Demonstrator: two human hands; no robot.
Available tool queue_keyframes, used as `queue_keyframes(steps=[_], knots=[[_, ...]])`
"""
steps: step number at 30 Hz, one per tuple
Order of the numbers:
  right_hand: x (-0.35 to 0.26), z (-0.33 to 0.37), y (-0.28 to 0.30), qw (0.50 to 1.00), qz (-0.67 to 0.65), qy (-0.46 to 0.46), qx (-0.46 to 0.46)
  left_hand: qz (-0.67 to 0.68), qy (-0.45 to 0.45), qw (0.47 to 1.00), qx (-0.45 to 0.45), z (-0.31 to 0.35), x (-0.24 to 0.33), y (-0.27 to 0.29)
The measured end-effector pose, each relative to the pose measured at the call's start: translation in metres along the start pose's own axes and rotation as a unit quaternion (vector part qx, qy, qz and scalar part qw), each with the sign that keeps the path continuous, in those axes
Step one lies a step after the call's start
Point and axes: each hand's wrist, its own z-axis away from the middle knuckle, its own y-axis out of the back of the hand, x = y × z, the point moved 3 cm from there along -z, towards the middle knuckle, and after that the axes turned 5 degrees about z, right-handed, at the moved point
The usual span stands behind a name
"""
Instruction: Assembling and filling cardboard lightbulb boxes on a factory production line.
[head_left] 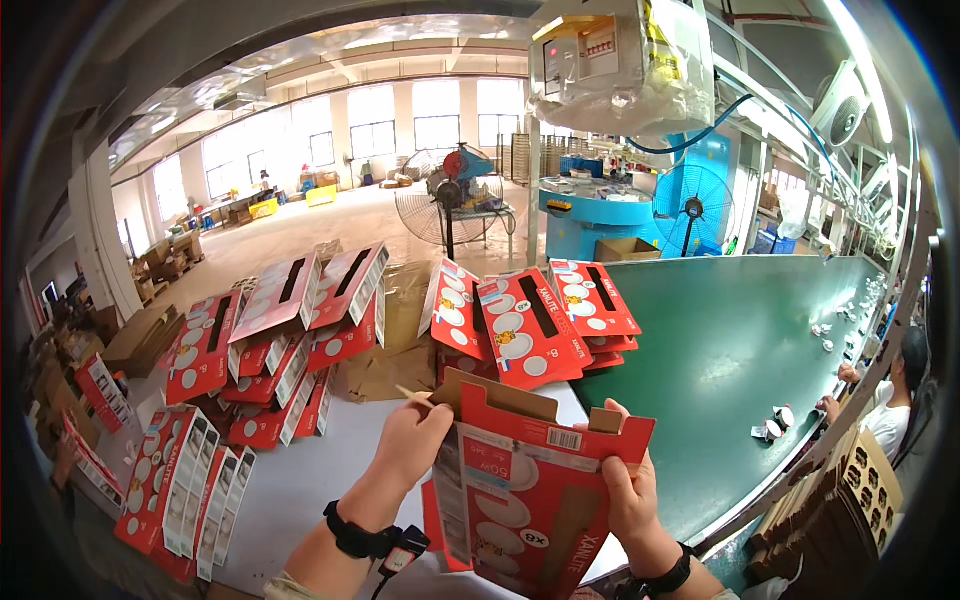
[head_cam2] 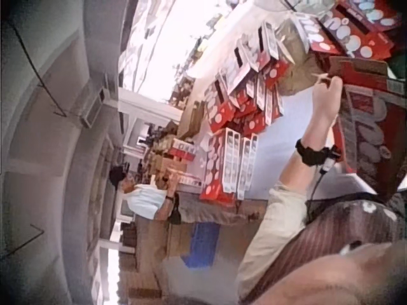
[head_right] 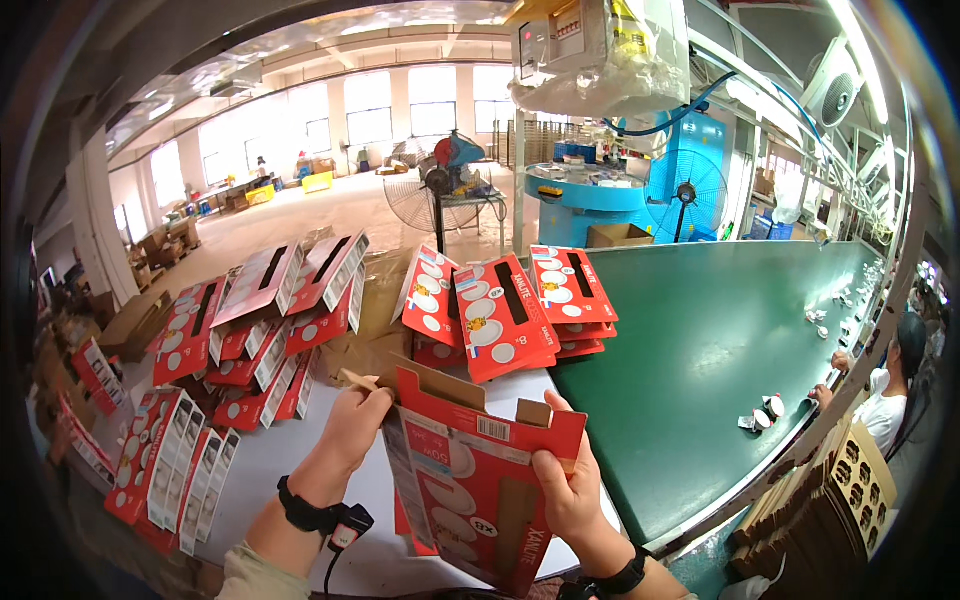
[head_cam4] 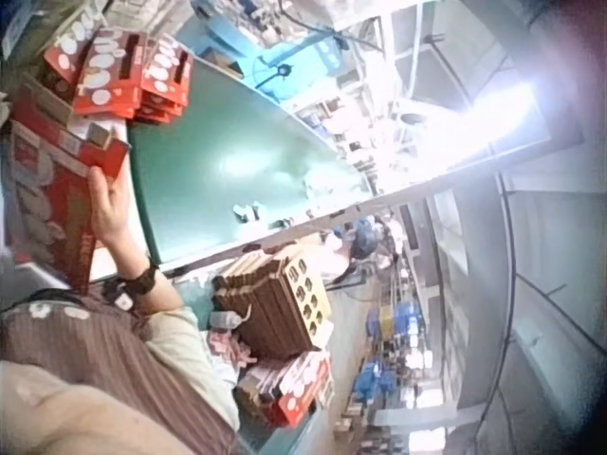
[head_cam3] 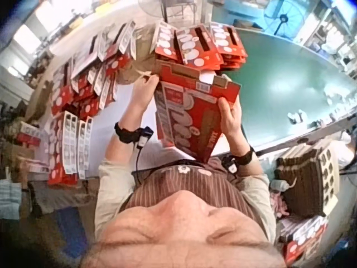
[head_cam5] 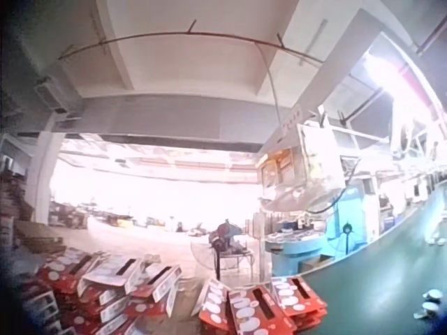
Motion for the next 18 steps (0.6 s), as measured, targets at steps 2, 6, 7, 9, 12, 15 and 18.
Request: queue_keyframes(steps=[2,6,7,9,12,15,18], knots=[[-0.001,-0.001,-0.001,0.999,0.032,0.005,0.005,0.059,-0.014,0.998,-0.019,0.0,0.0,-0.004],[-0.004,0.002,-0.005,0.996,0.082,-0.004,-0.024,0.096,-0.003,0.995,-0.02,-0.013,-0.008,-0.014],[-0.004,0.002,-0.007,0.995,0.093,-0.006,-0.039,0.075,0.007,0.997,-0.018,-0.016,-0.01,-0.014],[-0.007,0.003,-0.008,0.987,0.149,0.012,-0.066,0.055,0.032,0.998,-0.011,-0.021,-0.014,-0.012],[-0.009,-0.003,-0.008,0.981,0.178,0.026,-0.072,0.085,0.079,0.991,-0.062,-0.02,-0.014,-0.009],[-0.007,-0.013,-0.01,0.982,0.184,0.023,-0.042,0.074,0.087,0.992,-0.047,-0.014,-0.009,-0.004],[-0.005,-0.021,-0.016,0.987,0.148,0.043,-0.032,0.073,0.066,0.995,-0.031,-0.01,0.001,0.001]])
